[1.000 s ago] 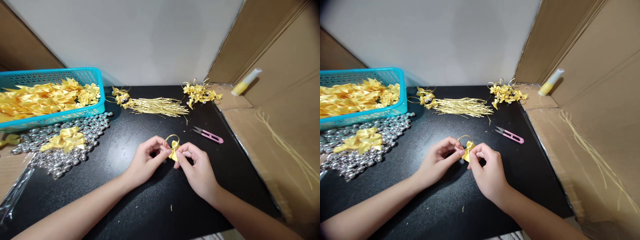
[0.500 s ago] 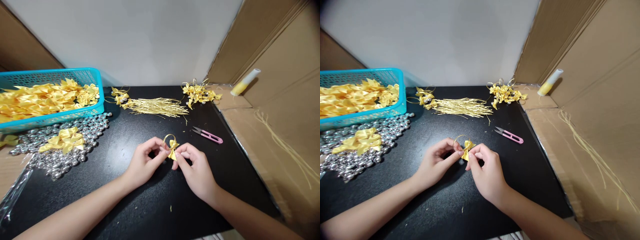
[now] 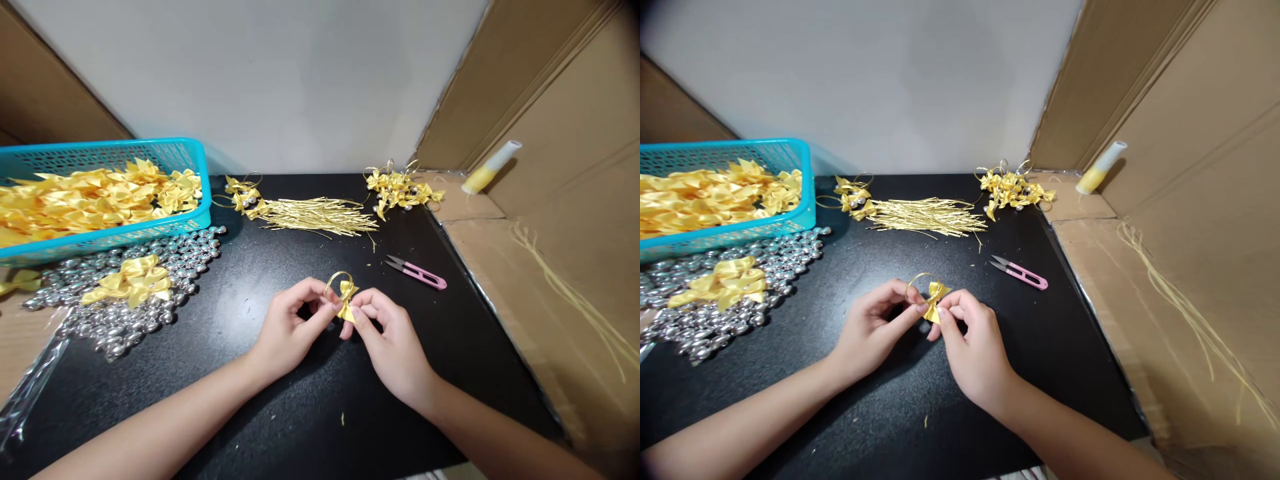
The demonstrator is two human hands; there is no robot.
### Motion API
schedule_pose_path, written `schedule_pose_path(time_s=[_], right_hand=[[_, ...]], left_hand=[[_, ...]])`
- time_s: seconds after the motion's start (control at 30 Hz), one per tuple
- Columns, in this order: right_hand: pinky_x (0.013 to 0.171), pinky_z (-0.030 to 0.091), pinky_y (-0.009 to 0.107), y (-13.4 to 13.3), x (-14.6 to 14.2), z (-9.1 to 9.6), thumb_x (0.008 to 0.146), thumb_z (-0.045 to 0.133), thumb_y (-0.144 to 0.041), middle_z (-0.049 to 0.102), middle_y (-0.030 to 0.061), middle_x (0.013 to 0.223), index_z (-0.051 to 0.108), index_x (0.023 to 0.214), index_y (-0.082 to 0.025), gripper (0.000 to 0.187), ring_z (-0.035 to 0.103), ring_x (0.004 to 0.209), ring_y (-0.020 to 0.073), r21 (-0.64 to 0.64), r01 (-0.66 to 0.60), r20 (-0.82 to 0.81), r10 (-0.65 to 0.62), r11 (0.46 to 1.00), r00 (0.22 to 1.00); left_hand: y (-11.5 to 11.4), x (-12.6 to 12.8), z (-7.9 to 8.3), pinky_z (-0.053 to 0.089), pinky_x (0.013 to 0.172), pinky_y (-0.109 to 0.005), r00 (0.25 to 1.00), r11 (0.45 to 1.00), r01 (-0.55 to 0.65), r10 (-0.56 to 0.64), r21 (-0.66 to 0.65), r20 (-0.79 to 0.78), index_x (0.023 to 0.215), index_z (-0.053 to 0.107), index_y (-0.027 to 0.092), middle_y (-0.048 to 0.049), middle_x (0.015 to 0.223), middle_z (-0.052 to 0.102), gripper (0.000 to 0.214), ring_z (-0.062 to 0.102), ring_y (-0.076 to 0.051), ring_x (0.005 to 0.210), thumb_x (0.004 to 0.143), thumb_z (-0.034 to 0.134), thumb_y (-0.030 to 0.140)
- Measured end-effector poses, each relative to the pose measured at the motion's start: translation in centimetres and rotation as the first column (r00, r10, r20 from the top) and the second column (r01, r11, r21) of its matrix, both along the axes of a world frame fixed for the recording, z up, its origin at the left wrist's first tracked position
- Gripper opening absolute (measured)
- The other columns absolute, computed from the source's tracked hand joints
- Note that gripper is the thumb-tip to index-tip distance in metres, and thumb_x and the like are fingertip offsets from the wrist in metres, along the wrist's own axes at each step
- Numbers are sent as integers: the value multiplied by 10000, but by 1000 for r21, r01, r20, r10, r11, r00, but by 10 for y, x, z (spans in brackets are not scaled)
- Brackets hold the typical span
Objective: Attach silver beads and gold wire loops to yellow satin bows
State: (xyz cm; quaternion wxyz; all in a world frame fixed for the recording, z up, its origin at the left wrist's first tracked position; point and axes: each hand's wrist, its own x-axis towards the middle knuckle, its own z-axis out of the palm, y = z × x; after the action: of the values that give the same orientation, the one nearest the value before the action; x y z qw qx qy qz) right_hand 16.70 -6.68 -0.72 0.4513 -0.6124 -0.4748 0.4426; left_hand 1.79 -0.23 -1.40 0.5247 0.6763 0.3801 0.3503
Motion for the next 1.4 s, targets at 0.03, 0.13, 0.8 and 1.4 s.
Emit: schedule_pose_path(time_s=[0.03,0.13,0.8,1.4], right_hand=[[643,437,262,0,0,0,909,505,-262,647,-10,633,523,796,-197,131,624,626,145,-3,-2,-1,2,1000,1000],[636,433,263,0,0,-1,908,506,-270,650,-5,635,518,794,-199,135,623,628,149,-9,-2,0,2,1000,1000],[660,448,275,2,-1,0,903,511,-320,637,-11,616,519,786,-199,168,618,629,150,-17,23,-96,-25,1000,995],[754,506,302,1,-3,-3,878,587,-294,697,27,768,612,842,-182,120,672,750,169,24,54,-196,-49,998,979]], left_hand=[[0,0,0,441,616,-226,1000,1000,-4,4,-7,3,788,609,167,4,684,632,85,575,-120,625,822,649,234],[0,1,1,440,618,-231,1000,1000,-12,12,-25,12,788,599,167,5,680,625,95,572,-122,626,818,652,240],[1,0,0,443,581,-209,1000,998,12,-11,59,-20,779,631,169,2,669,661,82,572,-111,593,837,631,227],[-4,3,1,444,588,-197,996,986,-88,92,144,-19,739,647,176,17,649,672,79,575,-102,589,816,642,191]])
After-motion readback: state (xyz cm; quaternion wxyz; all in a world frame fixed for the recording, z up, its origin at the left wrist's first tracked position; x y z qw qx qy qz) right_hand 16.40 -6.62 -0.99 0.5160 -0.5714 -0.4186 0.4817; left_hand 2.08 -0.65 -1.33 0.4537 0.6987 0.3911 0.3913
